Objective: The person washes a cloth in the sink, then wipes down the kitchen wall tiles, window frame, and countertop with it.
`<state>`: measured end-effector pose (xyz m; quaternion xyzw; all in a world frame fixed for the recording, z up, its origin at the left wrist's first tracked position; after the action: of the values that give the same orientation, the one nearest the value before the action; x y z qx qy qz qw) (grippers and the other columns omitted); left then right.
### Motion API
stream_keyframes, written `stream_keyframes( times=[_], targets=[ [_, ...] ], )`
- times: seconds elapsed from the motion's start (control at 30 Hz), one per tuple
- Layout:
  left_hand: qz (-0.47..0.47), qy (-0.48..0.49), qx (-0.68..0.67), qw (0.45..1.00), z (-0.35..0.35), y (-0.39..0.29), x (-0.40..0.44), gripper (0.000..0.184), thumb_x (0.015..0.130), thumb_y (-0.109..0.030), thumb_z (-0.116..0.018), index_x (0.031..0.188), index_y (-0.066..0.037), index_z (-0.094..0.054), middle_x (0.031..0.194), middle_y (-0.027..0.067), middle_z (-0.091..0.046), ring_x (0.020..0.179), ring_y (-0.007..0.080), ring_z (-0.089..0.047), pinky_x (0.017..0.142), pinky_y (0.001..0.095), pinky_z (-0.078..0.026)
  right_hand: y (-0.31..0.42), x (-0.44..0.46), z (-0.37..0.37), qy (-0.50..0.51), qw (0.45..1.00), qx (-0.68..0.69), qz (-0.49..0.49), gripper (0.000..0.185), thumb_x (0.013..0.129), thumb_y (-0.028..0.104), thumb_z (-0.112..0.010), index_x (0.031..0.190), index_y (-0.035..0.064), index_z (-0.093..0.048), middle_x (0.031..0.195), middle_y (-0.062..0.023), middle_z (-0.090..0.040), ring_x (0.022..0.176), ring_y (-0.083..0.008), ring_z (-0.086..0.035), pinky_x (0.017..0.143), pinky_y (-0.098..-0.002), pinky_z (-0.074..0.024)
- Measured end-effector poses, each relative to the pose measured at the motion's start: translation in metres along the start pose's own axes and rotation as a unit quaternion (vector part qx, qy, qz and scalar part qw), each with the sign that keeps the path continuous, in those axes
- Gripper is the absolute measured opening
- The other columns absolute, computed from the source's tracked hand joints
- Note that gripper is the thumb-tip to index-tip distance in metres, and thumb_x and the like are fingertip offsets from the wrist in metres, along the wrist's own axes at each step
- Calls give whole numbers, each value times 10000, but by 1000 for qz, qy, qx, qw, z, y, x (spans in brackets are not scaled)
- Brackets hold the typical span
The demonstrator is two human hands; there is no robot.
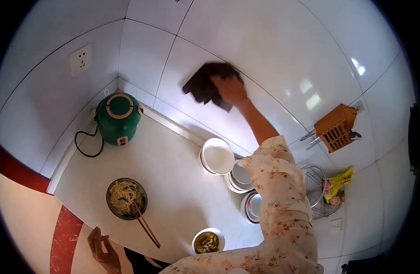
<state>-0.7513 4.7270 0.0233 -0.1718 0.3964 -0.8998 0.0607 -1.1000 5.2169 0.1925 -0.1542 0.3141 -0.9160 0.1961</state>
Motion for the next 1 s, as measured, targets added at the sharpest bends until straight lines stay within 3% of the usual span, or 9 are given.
stream_keyframes(
  times=[0.17,0.37,0.5,0.57,0.6,0.73,0.83,0.93,1.0],
  targets=[
    [-56,-11,-1,998,2,-8,4,310,820,86,-531,1119,12,-563,1114,143,-538,817,215,-575,678,324,-517,-101,30,148,-255,941,-200,-101,408,794,110,-486,1200,87,-507,1174,-77,-554,815,-248,-596,704,-447,-417],
    [-53,47,-84,994,-29,-39,9,349,787,98,-550,1129,28,-537,1109,176,-536,828,270,-585,673,369,-505,-122,2,188,-417,877,-208,-119,484,803,133,-470,1277,34,-449,1272,-139,-492,1183,-309,-441,1015,-519,-274],
    [-99,67,-71,990,-32,-67,4,319,837,88,-502,1139,-12,-529,1065,172,-532,801,249,-591,678,329,-524,-38,-49,55,-128,955,-246,-103,549,855,192,-379,1385,64,-319,1470,-110,-226,1366,-259,-161,1097,-496,-135],
    [-121,44,-67,989,-25,-69,3,232,817,66,-552,1038,1,-576,1056,171,-566,855,277,-593,697,347,-522,-24,-85,-11,-45,992,77,-86,540,881,154,-347,1415,169,-264,1325,-151,-439,1192,-314,-452,1039,-442,-308],
    [-134,19,-68,988,-19,-68,2,145,797,45,-603,937,14,-623,1048,171,-600,910,306,-595,717,365,-521,-27,-97,-5,178,968,142,-104,496,899,134,-337,1389,203,-304,1091,-182,-589,1018,-356,-567,954,-444,-404],
    [-182,-12,-38,982,-13,-65,6,155,814,37,-593,964,19,-625,1000,167,-616,842,294,-610,665,340,-534,-91,-104,110,61,955,116,-267,400,919,156,-327,1310,144,-413,1014,-216,-607,954,-396,-582,844,-501,-451],
    [-162,14,-69,984,-40,-63,16,219,827,58,-551,1037,9,-585,1009,169,-586,833,288,-601,670,350,-523,-192,-104,175,-287,927,-152,-185,506,762,125,-538,1261,90,-460,1199,-172,-541,908,-366,-588,750,-507,-425],
    [-218,13,-55,974,-52,-99,28,221,845,64,-512,1048,8,-576,1005,176,-564,845,301,-590,669,351,-511,-231,-107,264,-327,851,-252,-325,627,709,125,-608,1298,28,-415,1364,-118,-393,1174,-282,-449,907,-503,-350],
    [-192,31,-59,979,-60,-123,28,164,860,38,-506,996,16,-596,974,174,-576,845,318,-587,676,371,-508,-220,-101,264,-224,740,-501,-388,479,925,367,-424,1320,96,-424,1402,-162,-341,1325,-292,-277,1058,-521,-206]
  ],
)
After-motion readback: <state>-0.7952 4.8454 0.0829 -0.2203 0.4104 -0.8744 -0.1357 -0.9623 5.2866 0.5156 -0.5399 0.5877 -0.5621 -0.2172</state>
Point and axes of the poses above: each hand's wrist, its own x-axis towards the middle knuckle, its own z-axis out of the back of the hand, y = z × x, the point moved 5 cm from there along x, towards the middle knuckle
